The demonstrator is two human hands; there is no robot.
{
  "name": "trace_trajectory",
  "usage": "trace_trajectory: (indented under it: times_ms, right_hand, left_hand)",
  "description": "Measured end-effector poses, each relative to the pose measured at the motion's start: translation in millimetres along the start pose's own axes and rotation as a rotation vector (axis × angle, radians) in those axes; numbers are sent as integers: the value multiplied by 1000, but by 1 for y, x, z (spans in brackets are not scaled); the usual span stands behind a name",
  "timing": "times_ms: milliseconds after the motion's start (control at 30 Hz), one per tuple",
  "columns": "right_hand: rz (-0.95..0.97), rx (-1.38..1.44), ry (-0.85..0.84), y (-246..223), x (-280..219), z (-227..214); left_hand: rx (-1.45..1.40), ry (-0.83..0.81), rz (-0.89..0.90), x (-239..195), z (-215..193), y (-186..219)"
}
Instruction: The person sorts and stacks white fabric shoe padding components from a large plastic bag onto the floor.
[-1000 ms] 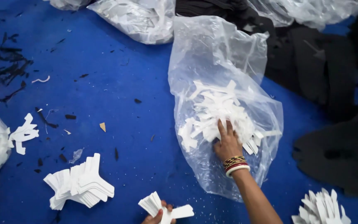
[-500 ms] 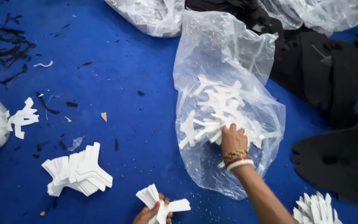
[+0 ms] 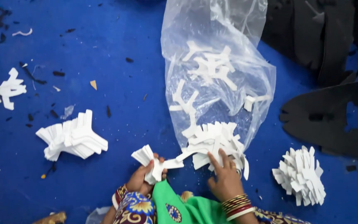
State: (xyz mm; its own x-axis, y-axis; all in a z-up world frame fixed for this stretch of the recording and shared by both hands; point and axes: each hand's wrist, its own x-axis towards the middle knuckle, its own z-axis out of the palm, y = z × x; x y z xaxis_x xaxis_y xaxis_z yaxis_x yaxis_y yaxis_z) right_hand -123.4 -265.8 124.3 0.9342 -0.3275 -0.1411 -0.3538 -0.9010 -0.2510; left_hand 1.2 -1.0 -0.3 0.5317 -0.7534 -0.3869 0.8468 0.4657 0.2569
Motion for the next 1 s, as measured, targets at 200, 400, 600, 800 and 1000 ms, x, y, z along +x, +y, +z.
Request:
trace_trajectory:
  times_ms: [200,400,600,800,1000]
  right_hand:
    - [298,398,81,15,-1,-19]
    - [16,142,279,25,12,37]
    - [373,375,146,32,15,53]
    - [391,620,104,27,-6,1]
    - [338,1003,275,-21,-19,-6]
  left_hand:
    - [31,-19,30,-1,-9,-4]
    - [107,-67,35,-4,-2,-1]
    - [140,-203,10,-8,-10,-3]
    - [133,-167,-16,-5,-11,-4]
    - [137,-163,3,-6,-4,-4]
